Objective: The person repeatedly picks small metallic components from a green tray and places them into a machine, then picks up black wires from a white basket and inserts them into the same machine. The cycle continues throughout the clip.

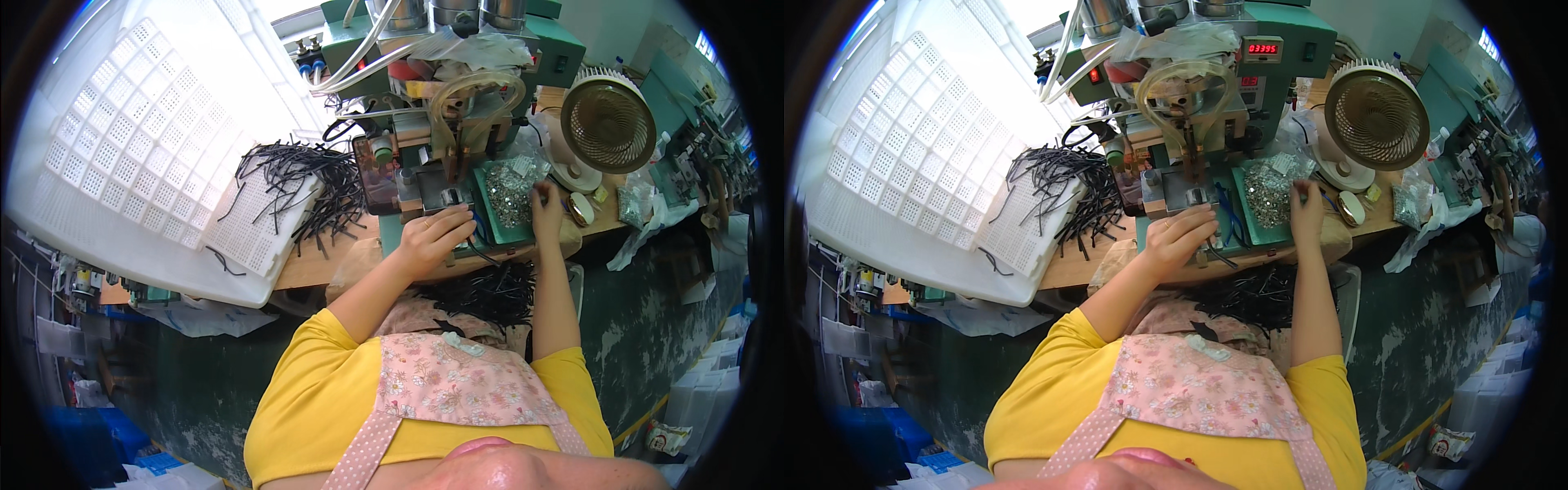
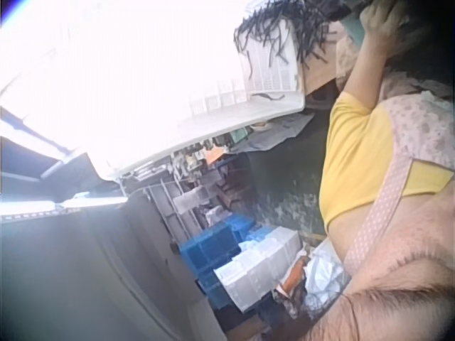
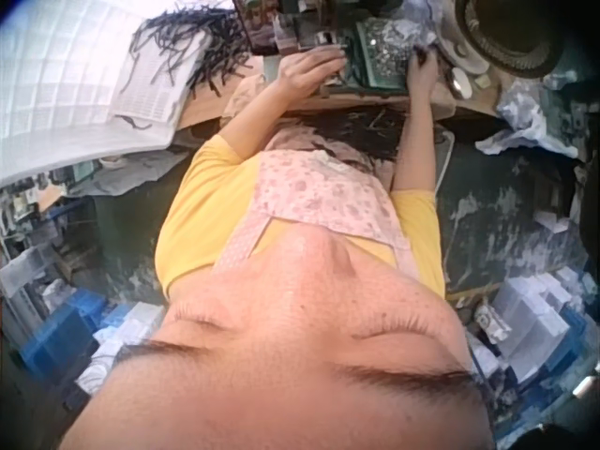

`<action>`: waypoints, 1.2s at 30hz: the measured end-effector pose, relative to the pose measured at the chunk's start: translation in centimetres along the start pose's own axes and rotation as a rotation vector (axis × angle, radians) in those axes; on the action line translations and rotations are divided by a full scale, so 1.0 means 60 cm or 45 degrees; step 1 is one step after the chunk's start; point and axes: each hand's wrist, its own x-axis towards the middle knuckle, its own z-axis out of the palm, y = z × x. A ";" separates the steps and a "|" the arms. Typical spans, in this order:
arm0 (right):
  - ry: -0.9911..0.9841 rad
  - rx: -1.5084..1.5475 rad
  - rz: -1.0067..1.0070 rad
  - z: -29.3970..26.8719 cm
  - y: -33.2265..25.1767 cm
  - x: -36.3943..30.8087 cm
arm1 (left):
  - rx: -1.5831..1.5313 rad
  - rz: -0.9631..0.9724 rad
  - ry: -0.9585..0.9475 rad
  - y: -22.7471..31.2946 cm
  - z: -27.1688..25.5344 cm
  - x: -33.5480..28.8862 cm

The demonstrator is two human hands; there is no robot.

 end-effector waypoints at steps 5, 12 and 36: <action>-0.292 -0.367 -0.459 0.038 0.018 -0.040 | 0.000 -0.026 0.024 0.005 0.003 0.000; -0.395 -0.604 -0.736 0.052 -0.003 -0.020 | -0.077 -0.199 -0.025 0.027 -0.002 -0.001; -0.081 -0.316 -0.510 0.048 0.029 -0.034 | 1.182 -0.950 -0.685 -0.222 -0.185 -0.265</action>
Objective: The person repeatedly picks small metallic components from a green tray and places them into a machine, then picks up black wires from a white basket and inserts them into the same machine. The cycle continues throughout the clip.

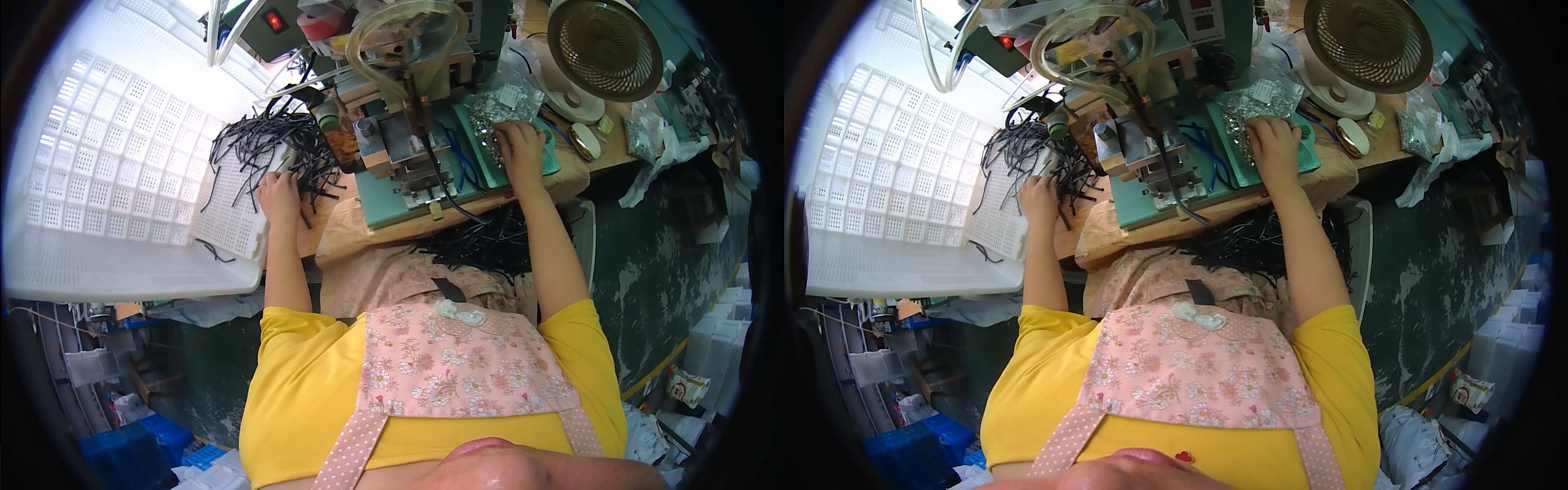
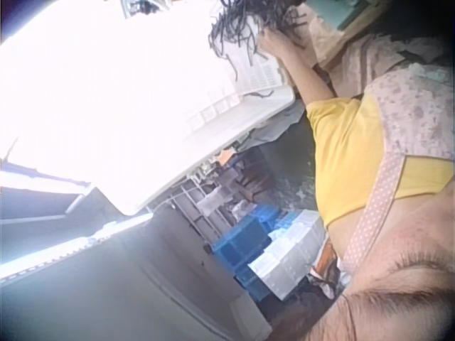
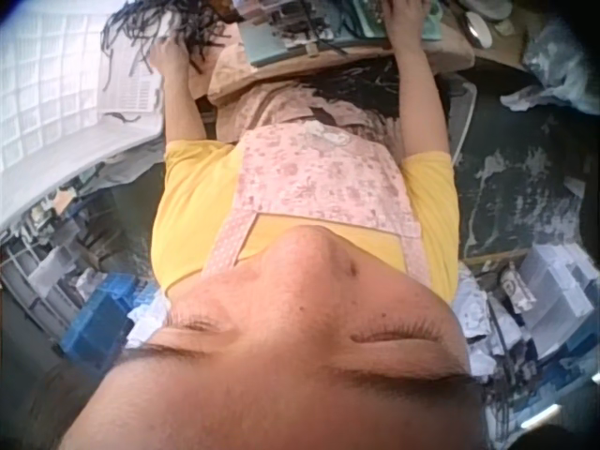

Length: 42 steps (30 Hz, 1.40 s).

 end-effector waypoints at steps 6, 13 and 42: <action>0.037 -0.023 0.057 0.002 -0.005 -0.002 | -0.288 -0.149 0.164 0.006 -0.058 0.005; -0.112 0.645 0.562 -0.039 -0.109 0.038 | -0.982 -0.618 -0.174 0.025 -0.061 -0.008; 0.313 0.584 0.491 -0.078 -0.028 0.043 | -1.216 0.936 0.679 0.341 -0.214 0.016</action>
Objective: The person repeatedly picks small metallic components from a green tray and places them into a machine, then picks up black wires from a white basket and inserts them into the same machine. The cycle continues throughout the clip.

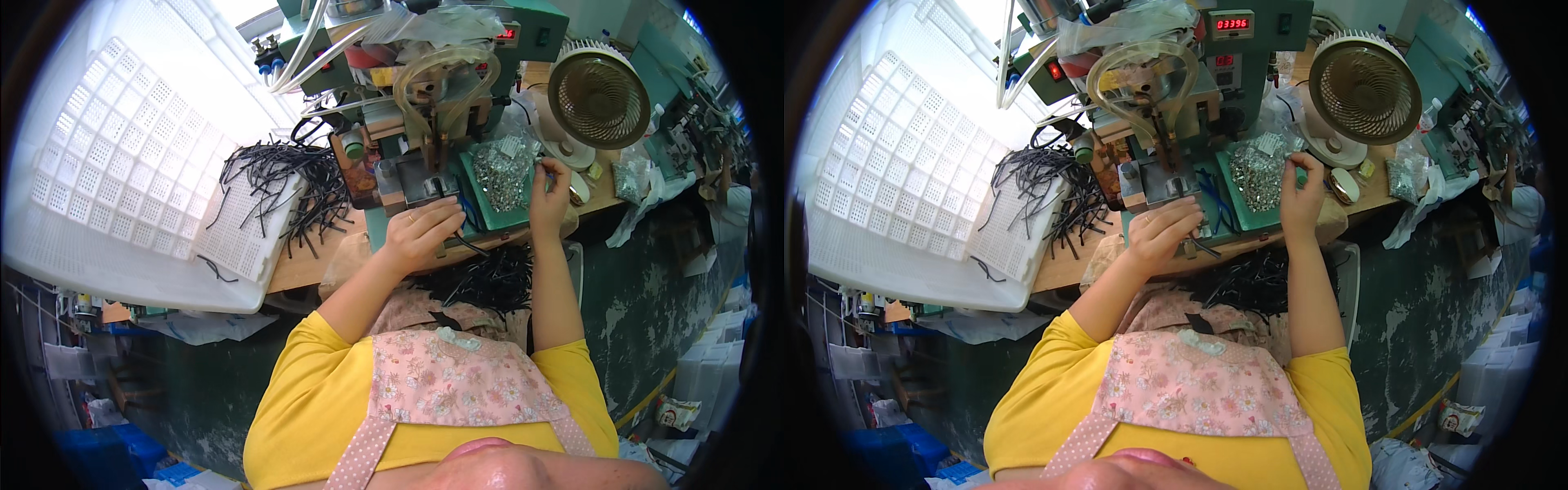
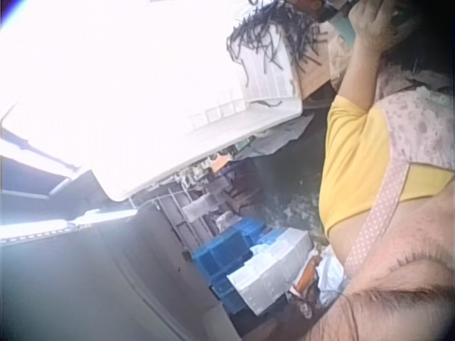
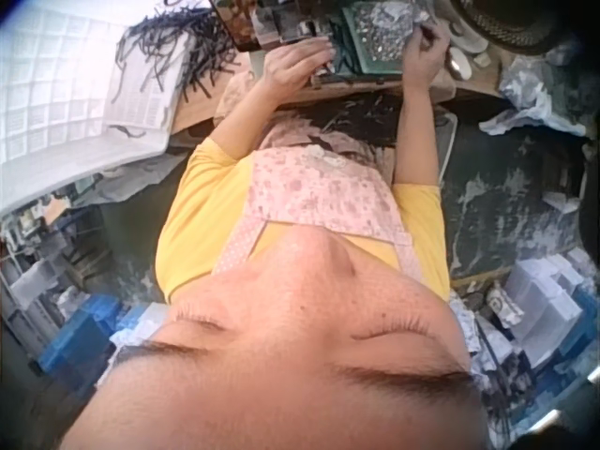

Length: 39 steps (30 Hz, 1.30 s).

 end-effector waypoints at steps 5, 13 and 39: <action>-0.628 -0.397 0.165 -0.029 0.063 -0.003 | -0.014 0.026 0.030 -0.006 0.009 -0.005; -0.724 -0.460 -0.135 -0.040 0.073 -0.056 | -0.017 -0.020 0.035 -0.001 0.011 -0.014; -0.394 -0.609 -0.320 0.036 0.084 -0.050 | 1.087 -0.957 -0.591 -0.222 -0.164 -0.259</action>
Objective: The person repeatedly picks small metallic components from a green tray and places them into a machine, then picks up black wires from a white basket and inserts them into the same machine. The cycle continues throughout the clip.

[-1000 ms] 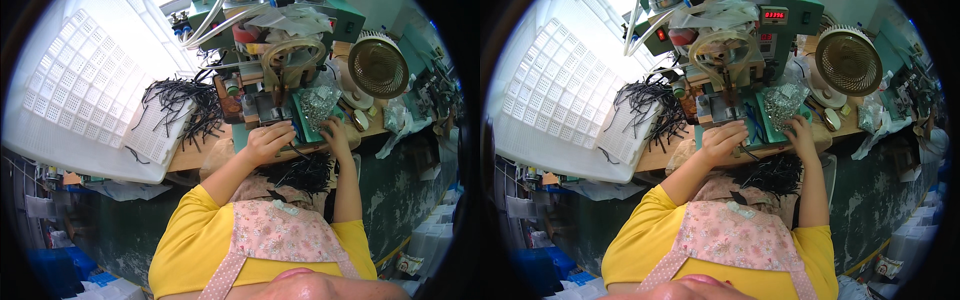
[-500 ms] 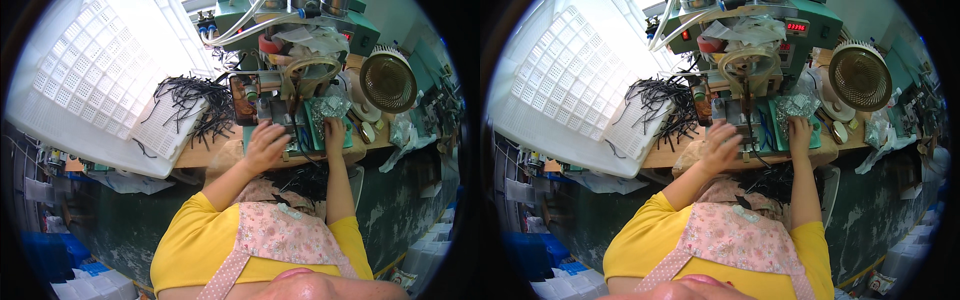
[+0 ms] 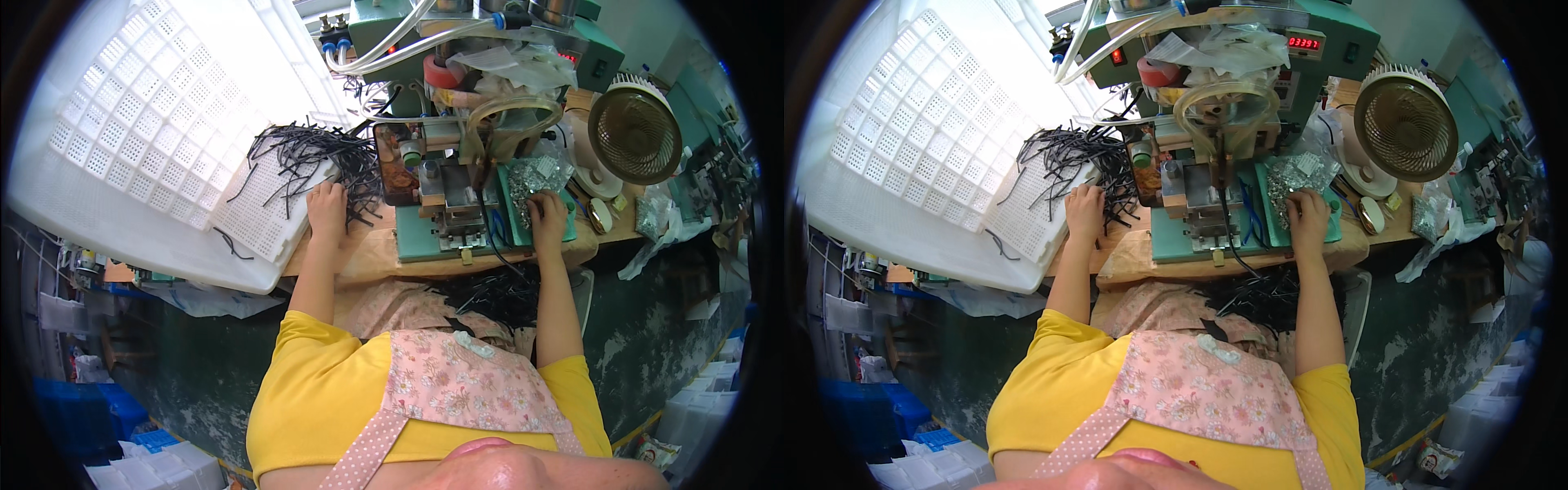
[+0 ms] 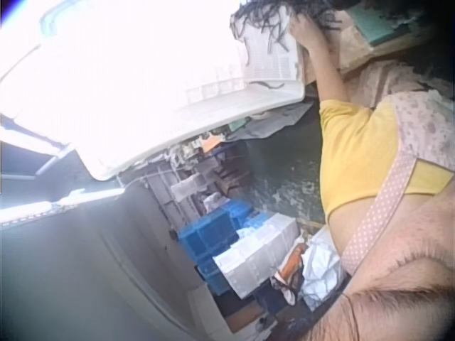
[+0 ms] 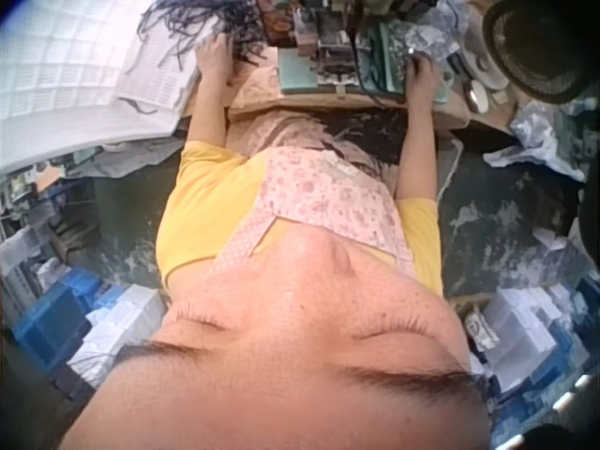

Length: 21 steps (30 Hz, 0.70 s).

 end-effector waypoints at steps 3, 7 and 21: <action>-0.050 0.005 0.003 -0.003 0.001 0.001 | -0.151 -0.127 0.008 0.010 -0.022 0.007; -0.083 0.122 0.142 -0.009 -0.015 0.004 | -0.672 -0.311 0.118 0.027 -0.062 0.012; -0.185 0.695 0.213 -0.051 -0.219 0.071 | -1.697 -0.283 0.332 0.145 -0.163 0.029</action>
